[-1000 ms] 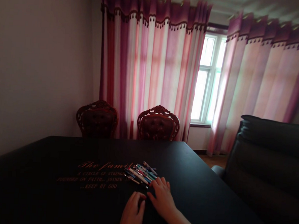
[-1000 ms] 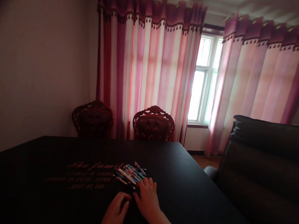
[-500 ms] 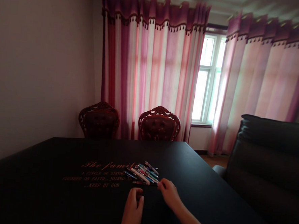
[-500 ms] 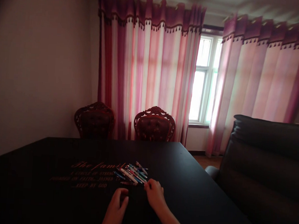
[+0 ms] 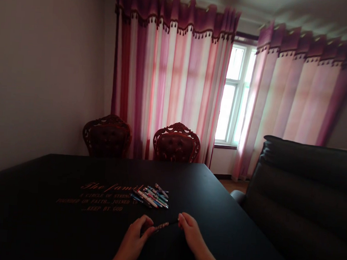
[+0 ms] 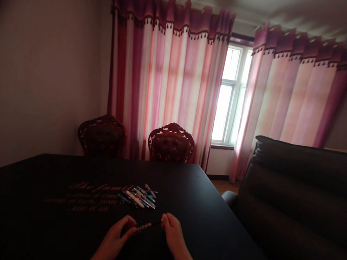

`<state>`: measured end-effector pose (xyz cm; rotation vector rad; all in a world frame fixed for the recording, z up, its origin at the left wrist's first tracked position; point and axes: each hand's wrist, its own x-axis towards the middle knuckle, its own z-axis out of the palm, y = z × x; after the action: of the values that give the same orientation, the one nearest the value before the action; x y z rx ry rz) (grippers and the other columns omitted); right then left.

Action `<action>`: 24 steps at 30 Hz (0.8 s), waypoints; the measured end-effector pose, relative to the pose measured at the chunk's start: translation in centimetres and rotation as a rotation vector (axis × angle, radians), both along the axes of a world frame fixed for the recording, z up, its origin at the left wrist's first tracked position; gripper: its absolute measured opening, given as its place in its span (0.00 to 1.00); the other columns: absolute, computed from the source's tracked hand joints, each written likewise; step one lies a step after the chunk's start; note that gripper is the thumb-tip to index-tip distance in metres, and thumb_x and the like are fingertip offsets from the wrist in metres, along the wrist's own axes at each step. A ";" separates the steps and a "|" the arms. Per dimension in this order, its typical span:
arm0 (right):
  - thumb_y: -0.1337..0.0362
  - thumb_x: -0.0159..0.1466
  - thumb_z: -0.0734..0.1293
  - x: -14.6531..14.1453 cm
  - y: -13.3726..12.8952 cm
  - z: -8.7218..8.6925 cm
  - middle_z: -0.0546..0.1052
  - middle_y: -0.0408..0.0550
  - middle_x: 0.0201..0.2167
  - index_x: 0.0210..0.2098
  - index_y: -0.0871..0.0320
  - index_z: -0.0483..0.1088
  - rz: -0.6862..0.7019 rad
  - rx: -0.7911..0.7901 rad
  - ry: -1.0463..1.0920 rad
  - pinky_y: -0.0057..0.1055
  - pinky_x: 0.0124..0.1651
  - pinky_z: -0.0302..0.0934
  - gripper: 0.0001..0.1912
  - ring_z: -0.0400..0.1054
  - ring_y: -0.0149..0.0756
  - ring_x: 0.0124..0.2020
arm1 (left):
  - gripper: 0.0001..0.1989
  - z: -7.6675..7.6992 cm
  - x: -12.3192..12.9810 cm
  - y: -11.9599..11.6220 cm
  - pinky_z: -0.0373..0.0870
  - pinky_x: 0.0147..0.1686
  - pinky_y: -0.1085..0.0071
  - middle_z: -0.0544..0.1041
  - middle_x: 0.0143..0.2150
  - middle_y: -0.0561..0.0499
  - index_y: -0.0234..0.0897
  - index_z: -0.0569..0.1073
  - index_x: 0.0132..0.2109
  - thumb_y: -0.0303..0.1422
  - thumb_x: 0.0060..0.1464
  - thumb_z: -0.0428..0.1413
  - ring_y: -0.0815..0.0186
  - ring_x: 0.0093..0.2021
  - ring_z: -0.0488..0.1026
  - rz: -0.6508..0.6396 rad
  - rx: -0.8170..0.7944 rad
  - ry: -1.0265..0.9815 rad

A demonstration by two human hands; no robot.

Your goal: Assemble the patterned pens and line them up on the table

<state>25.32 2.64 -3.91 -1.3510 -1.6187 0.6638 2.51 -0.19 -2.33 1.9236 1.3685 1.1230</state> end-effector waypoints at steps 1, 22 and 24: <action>0.44 0.65 0.51 0.1 -0.1 0.2 0.65 0.42 0.21 0.21 0.55 0.59 0.005 0.010 -0.009 0.30 0.33 0.56 0.26 0.62 0.35 0.27 | 0.09 0.0 0.1 0.0 0.68 0.39 0.70 0.78 0.34 0.53 0.41 0.74 0.36 0.40 0.58 0.53 0.62 0.37 0.74 -0.013 -0.001 0.009; 0.45 0.69 0.50 0.2 -2.4 3.2 0.69 0.40 0.15 0.19 0.55 0.68 0.067 0.014 -0.207 0.29 0.36 0.55 0.32 0.66 0.33 0.23 | 0.20 -1.3 0.3 1.0 0.65 0.38 0.69 0.72 0.31 0.52 0.40 0.68 0.30 0.44 0.64 0.41 0.62 0.34 0.71 0.035 0.011 0.078; 0.43 0.68 0.52 0.1 -2.3 3.1 0.70 0.40 0.16 0.17 0.56 0.67 0.062 0.020 -0.211 0.28 0.35 0.54 0.32 0.65 0.33 0.23 | 0.20 -1.4 0.3 0.9 0.65 0.38 0.69 0.72 0.31 0.52 0.40 0.68 0.30 0.44 0.64 0.41 0.62 0.34 0.70 0.036 0.012 0.083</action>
<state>25.45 0.38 -0.80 -1.3988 -1.8358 0.5545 2.80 0.72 -3.74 1.9815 1.4487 1.0812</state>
